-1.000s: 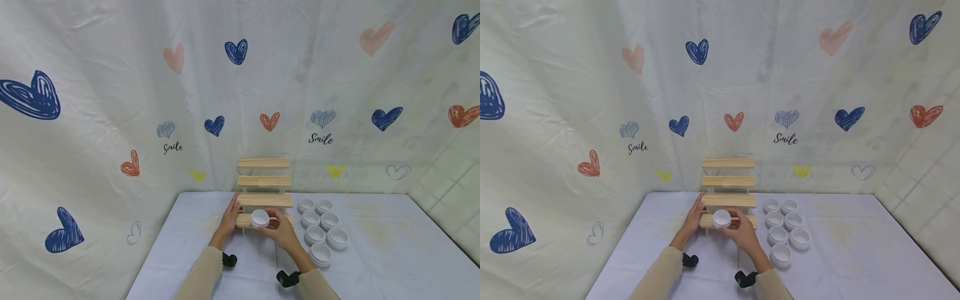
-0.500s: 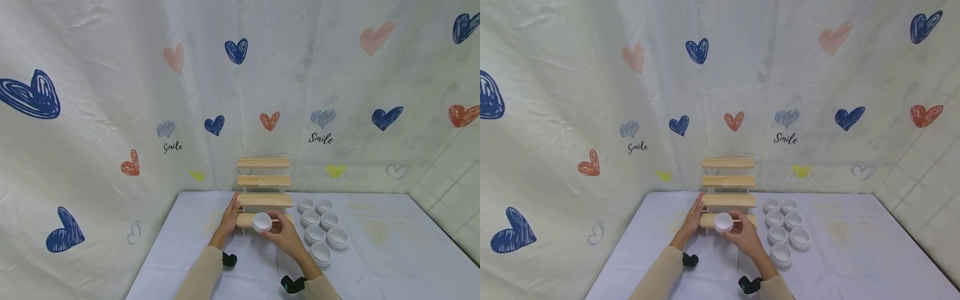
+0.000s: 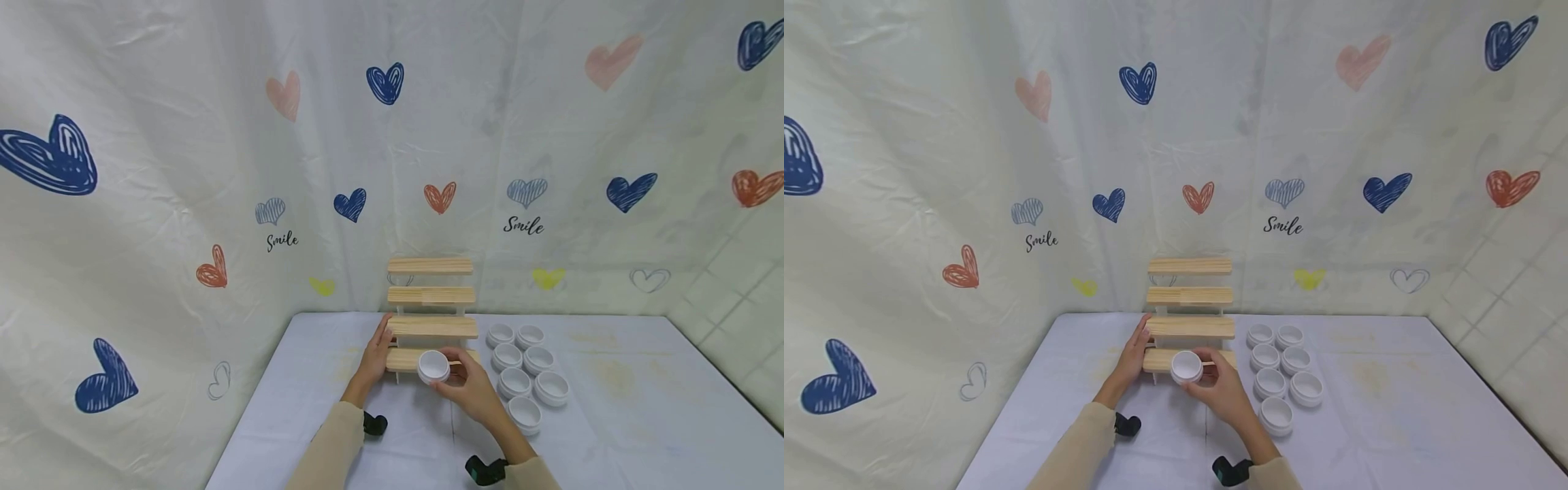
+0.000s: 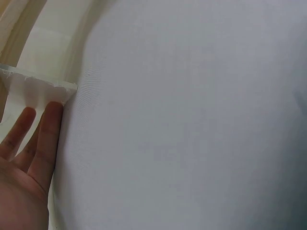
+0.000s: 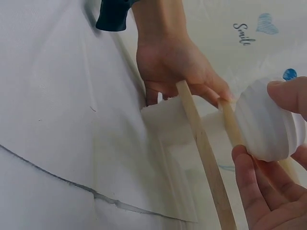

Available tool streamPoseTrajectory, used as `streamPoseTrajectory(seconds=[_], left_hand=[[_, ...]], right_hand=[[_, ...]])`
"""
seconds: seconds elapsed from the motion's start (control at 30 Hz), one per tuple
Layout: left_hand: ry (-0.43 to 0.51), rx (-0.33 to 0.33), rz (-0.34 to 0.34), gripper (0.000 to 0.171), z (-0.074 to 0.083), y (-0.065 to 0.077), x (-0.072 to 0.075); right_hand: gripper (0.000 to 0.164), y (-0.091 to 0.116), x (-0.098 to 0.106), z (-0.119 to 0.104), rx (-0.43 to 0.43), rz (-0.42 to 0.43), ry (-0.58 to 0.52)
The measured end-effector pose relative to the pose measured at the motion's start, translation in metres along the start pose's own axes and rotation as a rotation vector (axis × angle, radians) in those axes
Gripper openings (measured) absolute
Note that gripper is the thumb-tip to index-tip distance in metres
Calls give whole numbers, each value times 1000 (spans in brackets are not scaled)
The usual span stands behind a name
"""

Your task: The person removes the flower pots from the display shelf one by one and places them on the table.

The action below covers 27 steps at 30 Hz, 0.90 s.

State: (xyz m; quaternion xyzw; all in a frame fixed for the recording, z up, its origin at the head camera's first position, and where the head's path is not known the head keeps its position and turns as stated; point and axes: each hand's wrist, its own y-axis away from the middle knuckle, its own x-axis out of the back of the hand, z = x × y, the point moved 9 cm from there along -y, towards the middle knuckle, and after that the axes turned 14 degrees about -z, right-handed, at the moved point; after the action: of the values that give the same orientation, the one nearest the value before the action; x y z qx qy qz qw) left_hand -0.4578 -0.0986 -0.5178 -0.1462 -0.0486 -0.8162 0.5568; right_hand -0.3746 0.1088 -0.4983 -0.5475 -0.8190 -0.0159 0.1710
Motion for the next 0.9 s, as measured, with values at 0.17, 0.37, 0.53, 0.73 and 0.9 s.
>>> streamPoseTrajectory(seconds=[0.17,0.37,0.53,0.73,0.9], left_hand=[[10,-9,-8,53,3,1,-1],[26,-11,-10,51,3,0,-1],[26,-10,-15,52,3,1,-1],[31,-13,-12,52,6,2,-1],[36,-9,-20,52,6,3,-1]], right_hand=[[65,3,2,-1,15,-3,3],[64,8,4,-4,47,-10,10],[63,14,6,-8,77,-23,14],[62,18,11,-9,68,-31,39],[61,23,16,-13,90,-41,45]])
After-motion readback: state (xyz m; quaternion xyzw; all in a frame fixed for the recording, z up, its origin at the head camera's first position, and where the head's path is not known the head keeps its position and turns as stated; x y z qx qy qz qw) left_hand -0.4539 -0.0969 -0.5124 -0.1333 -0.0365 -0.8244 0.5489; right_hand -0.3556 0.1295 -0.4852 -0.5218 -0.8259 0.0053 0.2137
